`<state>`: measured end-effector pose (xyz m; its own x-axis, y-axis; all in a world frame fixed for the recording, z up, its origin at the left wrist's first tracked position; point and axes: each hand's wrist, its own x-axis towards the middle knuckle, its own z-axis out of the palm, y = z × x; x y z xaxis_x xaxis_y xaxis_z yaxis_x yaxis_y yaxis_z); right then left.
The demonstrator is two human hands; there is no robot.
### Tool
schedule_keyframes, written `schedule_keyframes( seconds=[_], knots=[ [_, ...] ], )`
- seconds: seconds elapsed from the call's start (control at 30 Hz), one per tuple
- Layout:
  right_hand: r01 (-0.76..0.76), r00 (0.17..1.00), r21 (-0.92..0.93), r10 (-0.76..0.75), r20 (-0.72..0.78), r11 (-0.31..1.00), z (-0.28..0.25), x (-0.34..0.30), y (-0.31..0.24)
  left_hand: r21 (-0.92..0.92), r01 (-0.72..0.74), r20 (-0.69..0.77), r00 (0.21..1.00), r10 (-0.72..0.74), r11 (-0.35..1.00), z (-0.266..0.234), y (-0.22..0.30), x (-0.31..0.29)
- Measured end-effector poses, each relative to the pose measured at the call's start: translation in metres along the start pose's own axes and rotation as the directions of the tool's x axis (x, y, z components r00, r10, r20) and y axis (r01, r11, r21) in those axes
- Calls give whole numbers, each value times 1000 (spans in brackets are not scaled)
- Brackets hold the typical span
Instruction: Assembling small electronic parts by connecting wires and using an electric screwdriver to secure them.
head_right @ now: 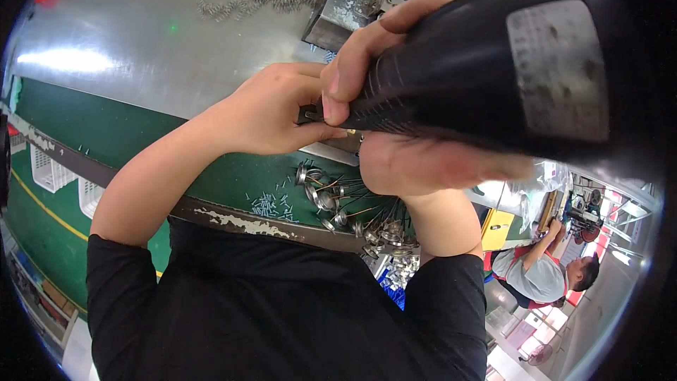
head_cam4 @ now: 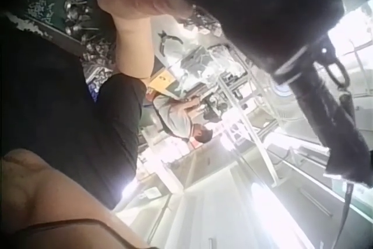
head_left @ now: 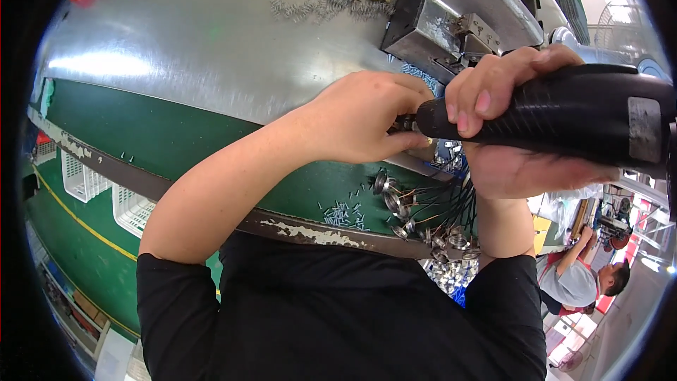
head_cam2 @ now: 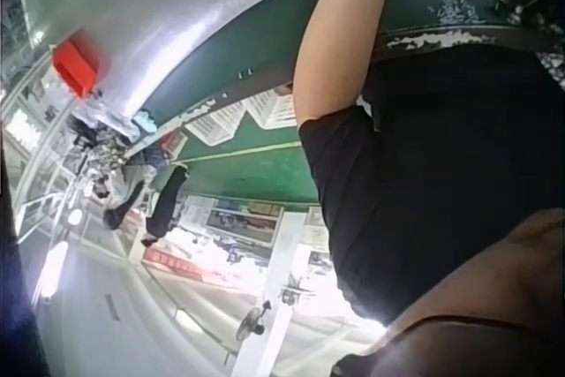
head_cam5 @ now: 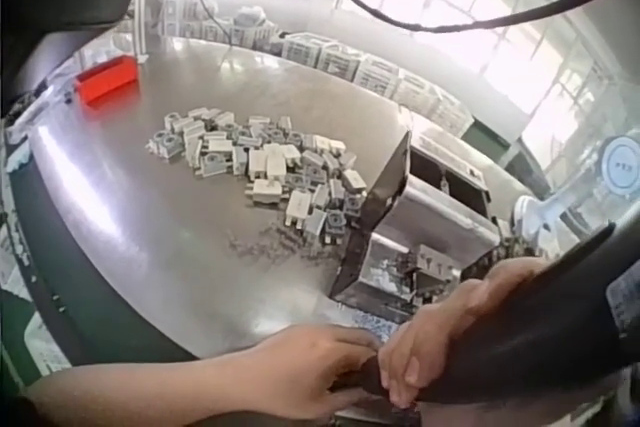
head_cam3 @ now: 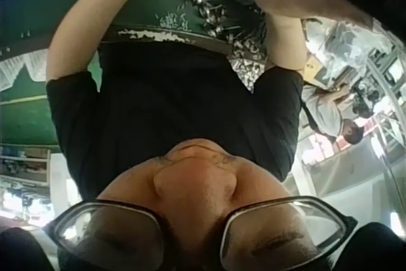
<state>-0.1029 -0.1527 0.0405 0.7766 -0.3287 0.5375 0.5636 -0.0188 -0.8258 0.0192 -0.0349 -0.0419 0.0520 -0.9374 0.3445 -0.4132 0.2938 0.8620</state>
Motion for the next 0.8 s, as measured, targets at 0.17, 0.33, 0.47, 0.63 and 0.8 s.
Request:
schedule_keyframes(
  seconds=[0.17, 0.33, 0.47, 0.63, 0.8],
  knots=[
    [-23, 1000, 18, 23, 5, 1000, -1, 3, -7, 27, 23, 41, 999, -24, 999, -3, 0, -1],
    [-75, 986, -53, 66, -153, 996, -13, 18, -32, 67, -87, -28, 996, 89, 994, -1, 3, 1],
    [-152, 958, -313, 62, -279, 938, -26, 23, -44, 40, -119, -72, 990, 122, 992, -3, 5, 2],
    [-32, 885, -49, 6, -466, 998, -23, 24, -57, 143, -282, -120, 946, 300, 949, 5, 6, 5],
    [-20, 920, -627, -231, -316, 779, -42, -11, -42, 163, -404, -44, 909, 415, 900, 9, 8, -2]
  ],
)
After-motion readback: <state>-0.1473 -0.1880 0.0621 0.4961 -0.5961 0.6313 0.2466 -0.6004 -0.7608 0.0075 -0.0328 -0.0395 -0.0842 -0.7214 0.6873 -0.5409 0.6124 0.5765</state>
